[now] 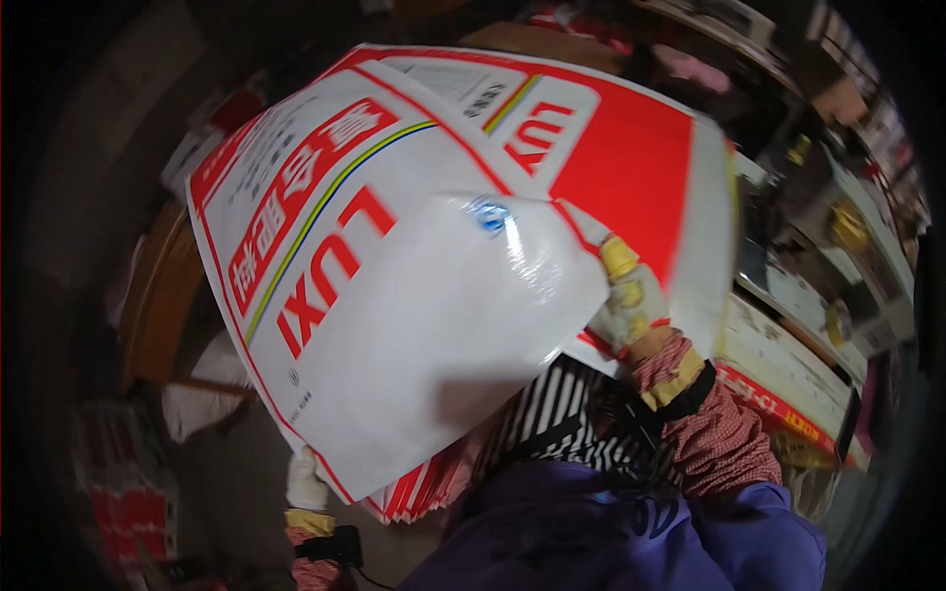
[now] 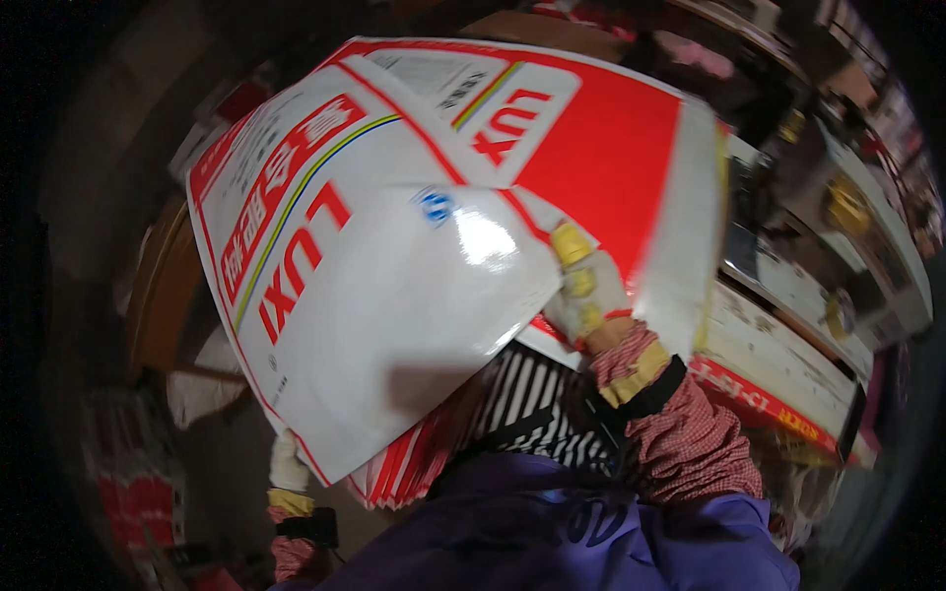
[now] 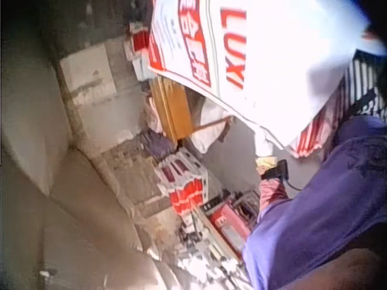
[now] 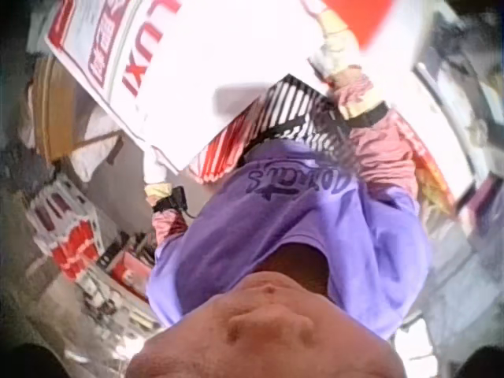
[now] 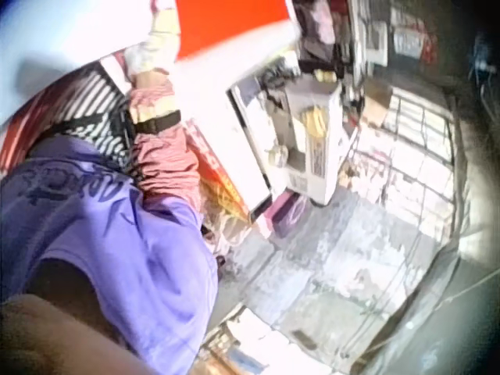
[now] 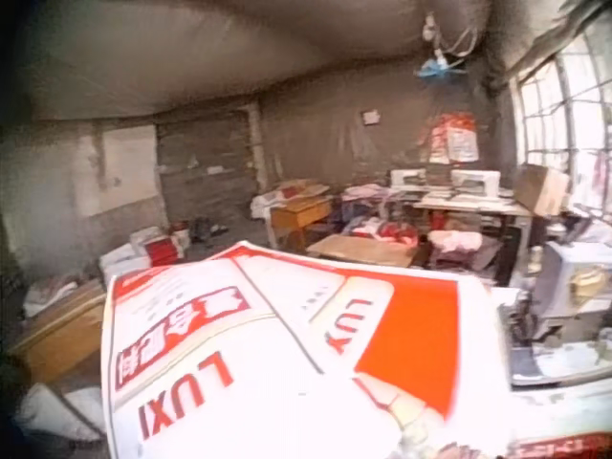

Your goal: The person is using an industrial machine to seal plastic bags.

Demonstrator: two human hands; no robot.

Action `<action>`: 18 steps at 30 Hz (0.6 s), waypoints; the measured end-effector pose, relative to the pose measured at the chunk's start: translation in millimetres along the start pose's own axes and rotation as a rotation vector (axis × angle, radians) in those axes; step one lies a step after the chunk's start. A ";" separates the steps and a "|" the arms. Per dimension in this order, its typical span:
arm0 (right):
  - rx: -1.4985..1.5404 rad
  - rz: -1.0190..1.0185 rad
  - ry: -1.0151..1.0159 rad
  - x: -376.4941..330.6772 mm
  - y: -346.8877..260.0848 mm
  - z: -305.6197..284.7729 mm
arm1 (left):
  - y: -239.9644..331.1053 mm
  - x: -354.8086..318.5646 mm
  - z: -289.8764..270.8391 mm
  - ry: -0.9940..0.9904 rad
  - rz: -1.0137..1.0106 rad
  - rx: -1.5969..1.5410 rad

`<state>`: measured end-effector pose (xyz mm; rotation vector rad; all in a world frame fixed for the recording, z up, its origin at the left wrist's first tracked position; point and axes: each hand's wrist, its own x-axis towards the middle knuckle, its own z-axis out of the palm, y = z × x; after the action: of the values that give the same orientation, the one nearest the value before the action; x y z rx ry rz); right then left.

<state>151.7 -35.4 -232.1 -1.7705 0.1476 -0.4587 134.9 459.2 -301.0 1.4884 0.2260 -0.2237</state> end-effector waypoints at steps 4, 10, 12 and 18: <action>0.097 -0.136 -0.045 10.2 15.3 92.5 | -58.7 -31.1 -24.8 0.230 -0.219 -0.232; -0.949 -0.243 0.418 38.6 159.5 213.1 | -157.1 -0.1 -52.9 0.104 -0.438 0.308; 0.016 0.769 -0.635 32.9 116.7 219.6 | -179.1 -24.3 -93.2 -0.280 -0.345 1.432; 0.057 0.714 -0.599 37.1 205.4 228.4 | -258.0 -9.2 -100.6 -0.343 -0.479 1.546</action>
<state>302.3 107.1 -461.9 -1.5962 0.3178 0.5713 51.4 541.6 -552.0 2.8454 0.1014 -1.2288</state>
